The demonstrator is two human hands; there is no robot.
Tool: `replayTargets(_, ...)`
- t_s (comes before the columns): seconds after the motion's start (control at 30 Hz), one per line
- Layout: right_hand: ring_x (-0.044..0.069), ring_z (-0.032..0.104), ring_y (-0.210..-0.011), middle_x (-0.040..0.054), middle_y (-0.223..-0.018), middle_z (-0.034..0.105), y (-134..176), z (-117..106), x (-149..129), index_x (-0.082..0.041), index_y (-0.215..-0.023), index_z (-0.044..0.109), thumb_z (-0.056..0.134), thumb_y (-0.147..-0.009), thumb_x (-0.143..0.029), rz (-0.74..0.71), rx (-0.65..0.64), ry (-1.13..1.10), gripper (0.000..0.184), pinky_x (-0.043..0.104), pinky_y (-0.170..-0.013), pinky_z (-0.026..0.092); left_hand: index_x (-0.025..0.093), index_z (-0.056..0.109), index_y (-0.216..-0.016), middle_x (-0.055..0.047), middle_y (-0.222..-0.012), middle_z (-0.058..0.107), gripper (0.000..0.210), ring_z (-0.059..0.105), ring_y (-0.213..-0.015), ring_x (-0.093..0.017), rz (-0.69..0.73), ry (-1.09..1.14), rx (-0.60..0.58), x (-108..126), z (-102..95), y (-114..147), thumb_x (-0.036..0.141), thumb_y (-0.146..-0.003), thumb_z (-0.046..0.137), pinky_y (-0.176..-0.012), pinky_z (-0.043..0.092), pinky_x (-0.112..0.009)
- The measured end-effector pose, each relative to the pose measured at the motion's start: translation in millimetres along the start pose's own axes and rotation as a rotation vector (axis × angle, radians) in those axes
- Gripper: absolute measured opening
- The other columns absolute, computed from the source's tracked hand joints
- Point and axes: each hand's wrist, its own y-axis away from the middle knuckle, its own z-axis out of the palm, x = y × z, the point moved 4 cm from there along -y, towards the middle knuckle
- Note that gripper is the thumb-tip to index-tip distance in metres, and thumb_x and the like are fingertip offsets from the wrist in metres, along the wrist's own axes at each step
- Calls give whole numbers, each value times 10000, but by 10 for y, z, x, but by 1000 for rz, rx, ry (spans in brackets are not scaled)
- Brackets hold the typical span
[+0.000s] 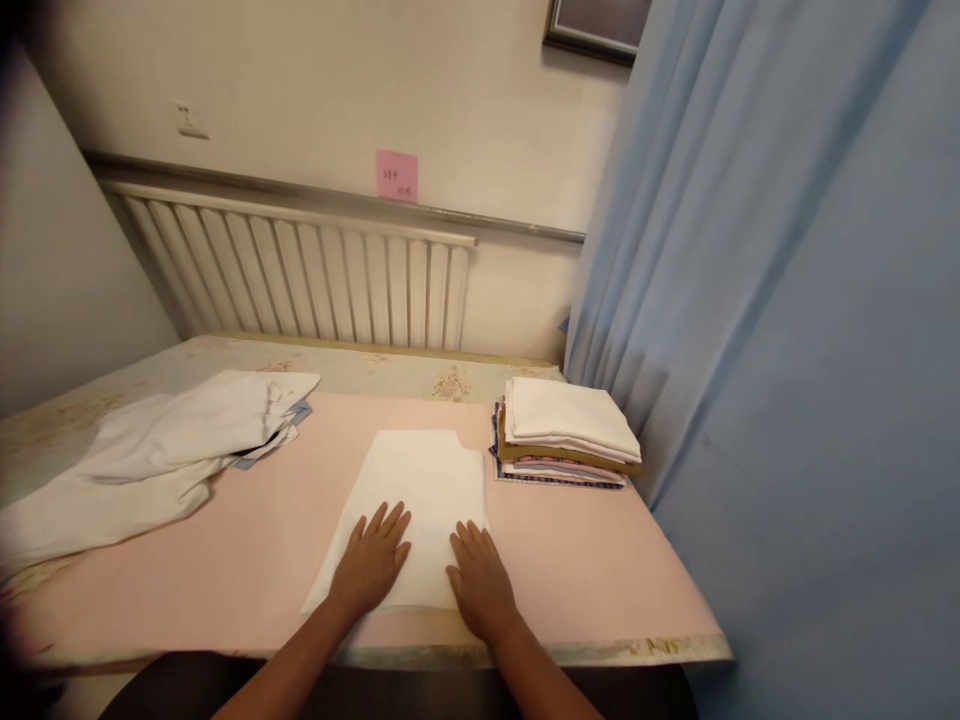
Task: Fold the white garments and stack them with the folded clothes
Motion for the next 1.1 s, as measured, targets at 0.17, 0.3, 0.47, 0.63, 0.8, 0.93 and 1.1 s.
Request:
replayTargets(0.17,239,323,-1382,65,-1456,426,68,-19,8,-194,-1372,471,478,-904,-204,-20,16,9,468,474,-1134,302,269,408,-1417,-12,-1520,346,500,243,-1420,-275,6,3,-5,-26,20,2,353,-927,349,-1124,224,-541)
replayTargets(0.3,245,311,-1388,65,-1473,400,154,-35,6,-192,-1393,442,467,-896,-189,-32,-7,10,498,487,-1126,311,282,398,-1421,-2,-1521,342,500,241,-1421,-269,22,10,0,-90,55,13,356,-930,342,-1124,222,-535)
replayTargets(0.47,242,315,-1386,67,-1464,413,237,-18,31,-201,-1385,455,467,-890,-190,-13,-9,-38,496,485,-1122,316,284,383,-1430,4,-1530,324,509,227,-1425,-275,23,8,-12,-204,80,18,379,-932,340,-1124,217,-531)
replayTargets(0.63,251,377,-1353,79,-1401,494,183,33,110,-203,-1297,557,473,-869,-208,79,-86,-112,436,494,-1097,339,273,362,-1443,-10,-1543,293,528,233,-1422,-282,6,-3,-29,-308,100,11,397,-930,342,-1118,227,-526)
replayTargets(0.8,277,435,-1311,90,-1335,561,-59,-47,76,-188,-1279,577,467,-889,-242,163,-123,-106,408,521,-1106,309,268,357,-1446,-8,-1543,294,532,236,-1420,-287,3,-7,-7,-320,98,23,403,-932,335,-1120,227,-526)
replayTargets(0.93,263,442,-1306,104,-1344,552,-295,-103,-36,-167,-1283,566,451,-906,-228,125,-31,-96,399,506,-1116,302,260,365,-1443,-19,-1537,309,534,252,-1414,-289,2,-1,1,-298,59,35,402,-929,342,-1120,234,-526)
replayTargets(1.1,261,389,-1343,125,-1385,508,-379,25,-103,-144,-1288,551,494,-893,-213,43,2,-70,405,496,-1125,290,252,375,-1438,-24,-1526,333,529,265,-1409,-284,-4,-1,10,-281,10,44,396,-930,344,-1123,238,-518)
